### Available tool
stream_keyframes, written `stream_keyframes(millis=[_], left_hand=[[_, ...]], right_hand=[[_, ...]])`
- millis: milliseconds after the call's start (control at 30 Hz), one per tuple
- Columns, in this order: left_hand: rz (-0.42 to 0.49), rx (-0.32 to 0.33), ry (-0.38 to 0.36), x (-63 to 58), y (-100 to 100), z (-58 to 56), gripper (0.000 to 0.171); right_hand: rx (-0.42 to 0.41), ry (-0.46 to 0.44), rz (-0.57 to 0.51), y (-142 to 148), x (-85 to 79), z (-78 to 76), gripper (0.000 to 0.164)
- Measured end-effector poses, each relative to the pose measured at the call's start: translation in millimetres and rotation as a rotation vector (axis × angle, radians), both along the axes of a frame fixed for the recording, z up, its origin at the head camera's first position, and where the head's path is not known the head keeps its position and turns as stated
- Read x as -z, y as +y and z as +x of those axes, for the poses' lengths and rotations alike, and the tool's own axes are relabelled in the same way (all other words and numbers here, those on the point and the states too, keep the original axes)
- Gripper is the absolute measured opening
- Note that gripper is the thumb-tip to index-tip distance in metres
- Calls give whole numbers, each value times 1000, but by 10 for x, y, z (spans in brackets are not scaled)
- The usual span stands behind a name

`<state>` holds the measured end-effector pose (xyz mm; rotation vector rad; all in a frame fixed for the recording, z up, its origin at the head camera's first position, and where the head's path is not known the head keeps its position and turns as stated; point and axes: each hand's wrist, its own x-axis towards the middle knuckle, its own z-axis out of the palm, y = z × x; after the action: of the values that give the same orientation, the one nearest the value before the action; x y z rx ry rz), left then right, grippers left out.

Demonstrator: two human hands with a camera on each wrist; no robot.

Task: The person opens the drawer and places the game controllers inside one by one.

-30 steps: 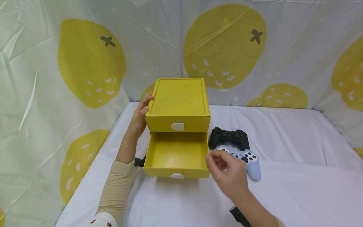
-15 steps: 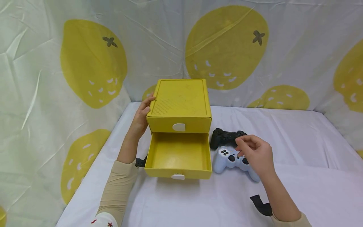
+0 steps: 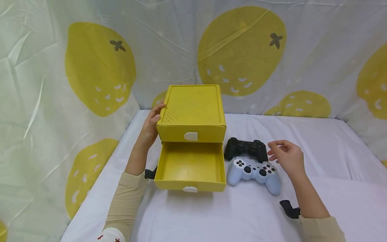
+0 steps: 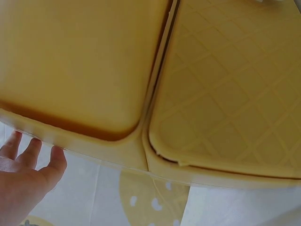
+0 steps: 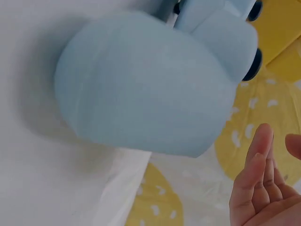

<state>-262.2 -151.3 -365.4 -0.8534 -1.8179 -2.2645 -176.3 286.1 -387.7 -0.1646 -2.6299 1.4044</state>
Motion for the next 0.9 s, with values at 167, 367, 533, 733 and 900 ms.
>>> stream_keyframes(millis=[167, 367, 533, 733, 900], left_hand=[[0, 2, 8, 10, 8, -13, 45], [-1, 3, 20, 21, 26, -29, 42], [-3, 3, 19, 27, 28, -33, 49], [3, 3, 8, 12, 26, -39, 46], [1, 1, 1, 4, 23, -28, 41]], right_hand=[[-24, -57, 11, 101, 86, -147, 57], [-4, -91, 44, 201, 221, -323, 57], [-49, -155, 103, 271, 293, -418, 64], [-91, -234, 133, 276, 318, -513, 62], [-149, -248, 163, 263, 332, -542, 64]])
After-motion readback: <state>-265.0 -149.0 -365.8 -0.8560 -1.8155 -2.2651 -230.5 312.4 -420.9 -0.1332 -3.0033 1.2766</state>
